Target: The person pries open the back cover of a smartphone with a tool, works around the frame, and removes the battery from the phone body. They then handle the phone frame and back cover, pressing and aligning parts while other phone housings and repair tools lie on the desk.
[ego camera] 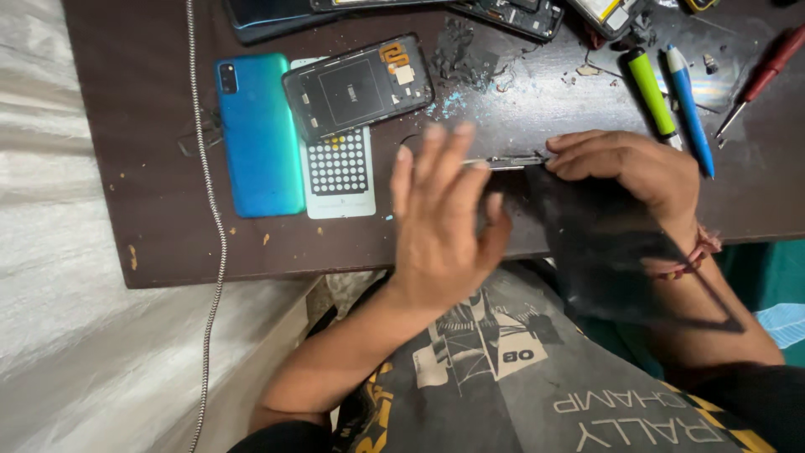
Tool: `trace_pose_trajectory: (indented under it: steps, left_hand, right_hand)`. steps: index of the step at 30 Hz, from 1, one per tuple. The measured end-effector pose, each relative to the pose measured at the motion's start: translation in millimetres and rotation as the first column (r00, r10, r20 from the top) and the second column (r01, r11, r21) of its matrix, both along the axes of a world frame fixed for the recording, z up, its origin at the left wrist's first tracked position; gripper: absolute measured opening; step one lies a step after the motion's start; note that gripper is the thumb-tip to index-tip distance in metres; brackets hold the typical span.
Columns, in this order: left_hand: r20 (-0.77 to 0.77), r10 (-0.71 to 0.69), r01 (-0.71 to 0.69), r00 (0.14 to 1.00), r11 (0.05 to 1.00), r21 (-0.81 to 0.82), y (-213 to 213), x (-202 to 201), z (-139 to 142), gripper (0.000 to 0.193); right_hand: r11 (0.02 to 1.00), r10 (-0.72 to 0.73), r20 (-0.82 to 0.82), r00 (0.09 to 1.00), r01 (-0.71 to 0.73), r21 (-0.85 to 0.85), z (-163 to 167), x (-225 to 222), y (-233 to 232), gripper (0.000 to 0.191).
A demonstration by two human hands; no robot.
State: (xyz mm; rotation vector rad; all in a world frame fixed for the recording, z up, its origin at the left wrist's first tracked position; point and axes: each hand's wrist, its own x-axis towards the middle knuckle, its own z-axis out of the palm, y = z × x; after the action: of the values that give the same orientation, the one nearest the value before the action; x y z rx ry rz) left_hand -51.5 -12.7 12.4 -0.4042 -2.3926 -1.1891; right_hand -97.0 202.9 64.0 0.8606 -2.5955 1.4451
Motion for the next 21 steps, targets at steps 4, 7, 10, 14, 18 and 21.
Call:
trace_pose_trajectory:
  steps: [4, 7, 10, 14, 18, 21]
  left_hand:
    - [0.069, 0.17, -0.176, 0.983, 0.981, 0.079, -12, -2, -6, 0.062]
    - [0.175, 0.15, -0.182, 0.973, 0.965, 0.188, -14, -3, -10, 0.055]
    - [0.184, 0.102, -0.155, 0.978, 0.942, 0.298, -16, -6, -12, 0.049]
    - [0.193, -0.136, 0.001, 0.972, 0.821, 0.571, -33, -5, -7, 0.048]
    - [0.252, -0.298, 0.07, 0.921, 0.761, 0.645, -53, -5, 5, 0.045]
    - [0.276, -0.268, 0.096, 0.923, 0.855, 0.509, -56, -4, 16, 0.035]
  right_hand:
    - [1.0, -0.024, 0.044, 0.999, 0.023, 0.021, -7, -2, 5, 0.021]
    - [0.999, 0.011, 0.012, 1.0, -0.011, -0.039, -15, -7, 7, 0.019]
    - [0.996, -0.009, -0.034, 0.999, 0.006, -0.09, -21, -8, 6, 0.017]
    - [0.967, -0.133, 0.216, 0.967, 0.174, -0.185, -21, 9, 3, 0.016]
    - [0.893, -0.201, 0.521, 0.829, 0.374, -0.251, -23, 32, -7, 0.016]
    - [0.827, -0.177, 0.7, 0.692, 0.49, -0.276, -27, 44, -19, 0.018]
